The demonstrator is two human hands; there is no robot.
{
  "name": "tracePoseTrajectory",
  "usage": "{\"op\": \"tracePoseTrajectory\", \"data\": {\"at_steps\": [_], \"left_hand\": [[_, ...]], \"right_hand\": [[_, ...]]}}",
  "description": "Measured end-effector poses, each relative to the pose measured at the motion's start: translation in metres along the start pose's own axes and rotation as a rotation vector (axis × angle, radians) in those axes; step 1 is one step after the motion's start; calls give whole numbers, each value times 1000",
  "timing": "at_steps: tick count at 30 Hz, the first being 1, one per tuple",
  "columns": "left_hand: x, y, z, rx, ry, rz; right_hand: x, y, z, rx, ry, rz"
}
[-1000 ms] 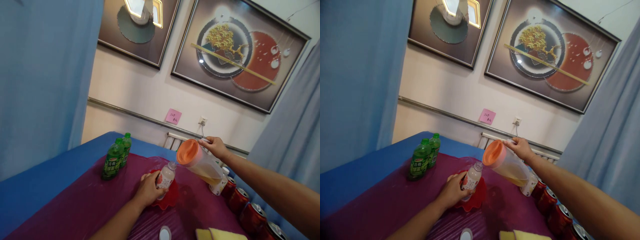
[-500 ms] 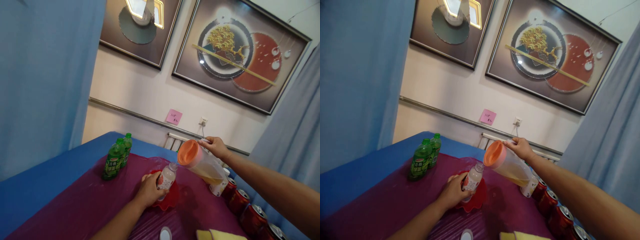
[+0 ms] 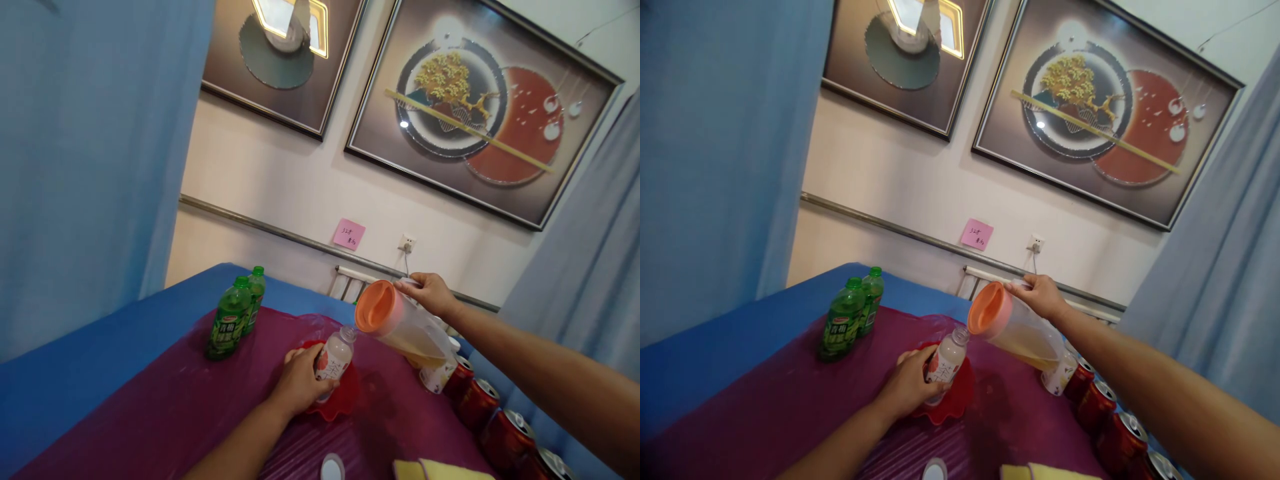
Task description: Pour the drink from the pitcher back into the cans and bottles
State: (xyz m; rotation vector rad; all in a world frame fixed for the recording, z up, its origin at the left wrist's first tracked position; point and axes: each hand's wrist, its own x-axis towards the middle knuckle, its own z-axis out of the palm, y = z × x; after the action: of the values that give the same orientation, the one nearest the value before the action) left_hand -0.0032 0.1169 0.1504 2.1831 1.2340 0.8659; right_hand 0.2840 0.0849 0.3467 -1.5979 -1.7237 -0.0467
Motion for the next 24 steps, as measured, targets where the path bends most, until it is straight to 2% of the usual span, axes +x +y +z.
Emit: {"op": "tracePoseTrajectory", "data": {"at_steps": [24], "left_hand": [[-1,1,-2,-10,-25,-7]], "right_hand": [[-1,-8,-4,-13,-21,27]]}}
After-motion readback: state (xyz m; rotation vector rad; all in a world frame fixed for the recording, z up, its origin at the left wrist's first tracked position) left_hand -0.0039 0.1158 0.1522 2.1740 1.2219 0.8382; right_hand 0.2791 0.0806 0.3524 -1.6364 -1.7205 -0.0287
